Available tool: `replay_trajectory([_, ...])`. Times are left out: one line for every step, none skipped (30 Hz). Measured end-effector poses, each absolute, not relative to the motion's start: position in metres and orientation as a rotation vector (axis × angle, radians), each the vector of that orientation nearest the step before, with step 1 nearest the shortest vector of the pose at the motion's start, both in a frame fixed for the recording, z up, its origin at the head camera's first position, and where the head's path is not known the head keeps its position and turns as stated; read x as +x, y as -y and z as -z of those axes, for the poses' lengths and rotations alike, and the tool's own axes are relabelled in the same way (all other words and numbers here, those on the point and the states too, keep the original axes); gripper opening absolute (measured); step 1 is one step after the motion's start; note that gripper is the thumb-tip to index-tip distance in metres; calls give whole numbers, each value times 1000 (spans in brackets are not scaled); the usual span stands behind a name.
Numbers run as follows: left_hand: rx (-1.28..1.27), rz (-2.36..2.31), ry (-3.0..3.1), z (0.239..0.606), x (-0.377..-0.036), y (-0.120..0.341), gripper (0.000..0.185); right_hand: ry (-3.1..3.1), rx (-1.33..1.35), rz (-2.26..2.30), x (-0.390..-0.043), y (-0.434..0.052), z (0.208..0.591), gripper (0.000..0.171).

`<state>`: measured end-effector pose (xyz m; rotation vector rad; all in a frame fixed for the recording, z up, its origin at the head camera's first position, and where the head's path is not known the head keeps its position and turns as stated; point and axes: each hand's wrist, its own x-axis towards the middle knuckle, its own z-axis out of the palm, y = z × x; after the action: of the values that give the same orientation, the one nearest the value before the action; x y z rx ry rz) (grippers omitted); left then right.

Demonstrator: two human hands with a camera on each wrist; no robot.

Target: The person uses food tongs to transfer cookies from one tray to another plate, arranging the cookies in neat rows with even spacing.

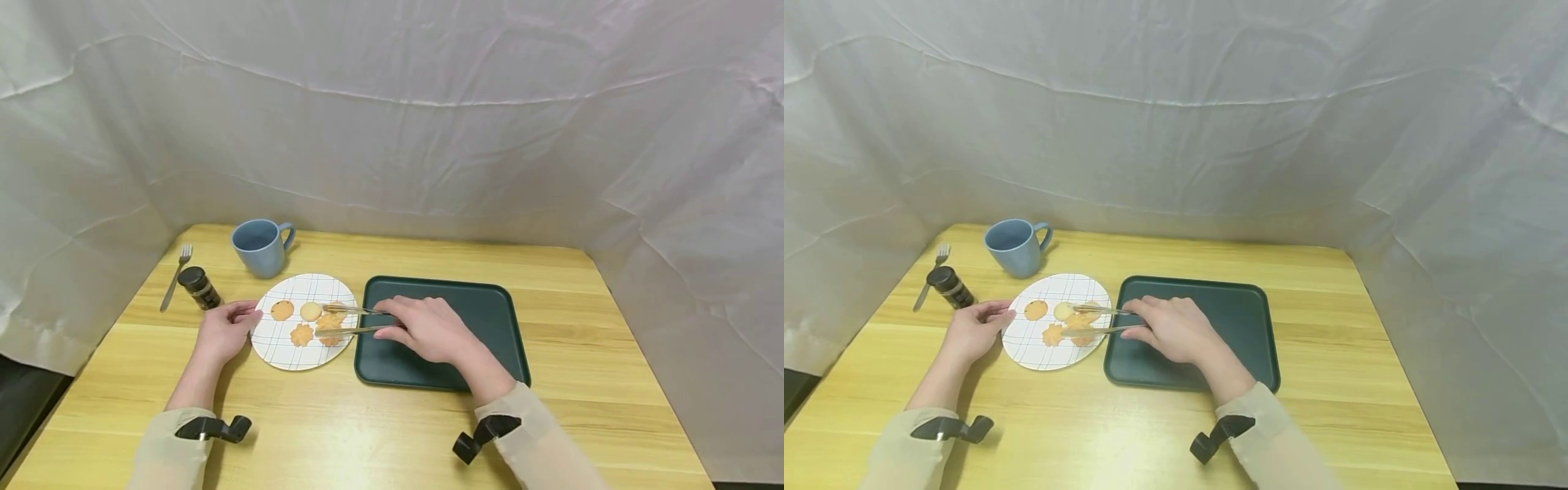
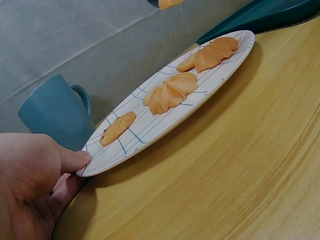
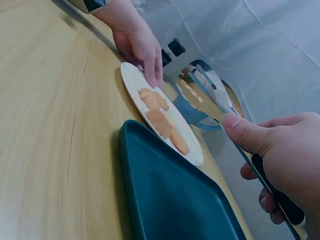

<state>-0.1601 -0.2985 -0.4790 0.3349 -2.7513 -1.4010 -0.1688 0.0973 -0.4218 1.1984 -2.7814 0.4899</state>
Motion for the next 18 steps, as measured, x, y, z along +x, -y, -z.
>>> replay_trajectory([335, 1400, 2753, 479, -160, 298, 42, 2784, 1206, -489, -169, -95, 422, 50])
replay_trajectory([334, 1401, 2753, 479, -160, 298, 42, 2787, 1213, -487, -170, -93, 423, 50])
replay_trajectory([333, 1401, 2753, 479, -160, 299, 42, 2788, 1221, -483, -171, -91, 423, 50])
replay_trajectory([331, 1400, 2754, 479, -160, 299, 42, 2790, 1227, -479, -171, -89, 423, 51])
replay_trajectory([329, 1399, 2753, 479, -160, 299, 42, 2790, 1232, -482, -172, -86, 423, 51])
replay_trajectory([328, 1397, 2754, 479, -160, 299, 42, 2789, 1236, -476, -172, -84, 423, 51])
replay_trajectory([329, 1397, 2754, 479, -160, 299, 42, 2788, 1239, -473, -173, -82, 423, 51])
replay_trajectory([329, 1398, 2753, 479, -160, 299, 42, 2788, 1242, -477, -173, -79, 423, 50])
replay_trajectory([331, 1398, 2753, 479, -160, 299, 42, 2786, 1245, -477, -174, -77, 423, 50])
replay_trajectory([332, 1397, 2753, 479, -160, 299, 42, 2784, 1248, -475, -174, -74, 423, 49])
replay_trajectory([333, 1399, 2753, 479, -161, 299, 42, 2784, 1250, -469, -175, -72, 423, 49])
replay_trajectory([335, 1399, 2752, 479, -161, 299, 42, 2783, 1254, -465, -176, -70, 423, 49])
replay_trajectory([335, 1401, 2751, 479, -161, 299, 43, 2787, 1257, -463, -177, -67, 424, 49])
replay_trajectory([336, 1402, 2751, 479, -161, 299, 43, 2791, 1260, -463, -178, -65, 424, 50])
replay_trajectory([338, 1401, 2751, 479, -161, 299, 43, 2794, 1262, -457, -179, -62, 425, 50])
replay_trajectory([338, 1399, 2752, 479, -161, 299, 42, 2798, 1265, -458, -179, -59, 425, 50])
replay_trajectory([339, 1398, 2753, 479, -161, 298, 42, 2801, 1269, -457, -180, -57, 426, 51])
replay_trajectory([338, 1395, 2754, 479, -160, 298, 42, 2803, 1274, -461, -181, -54, 426, 51])
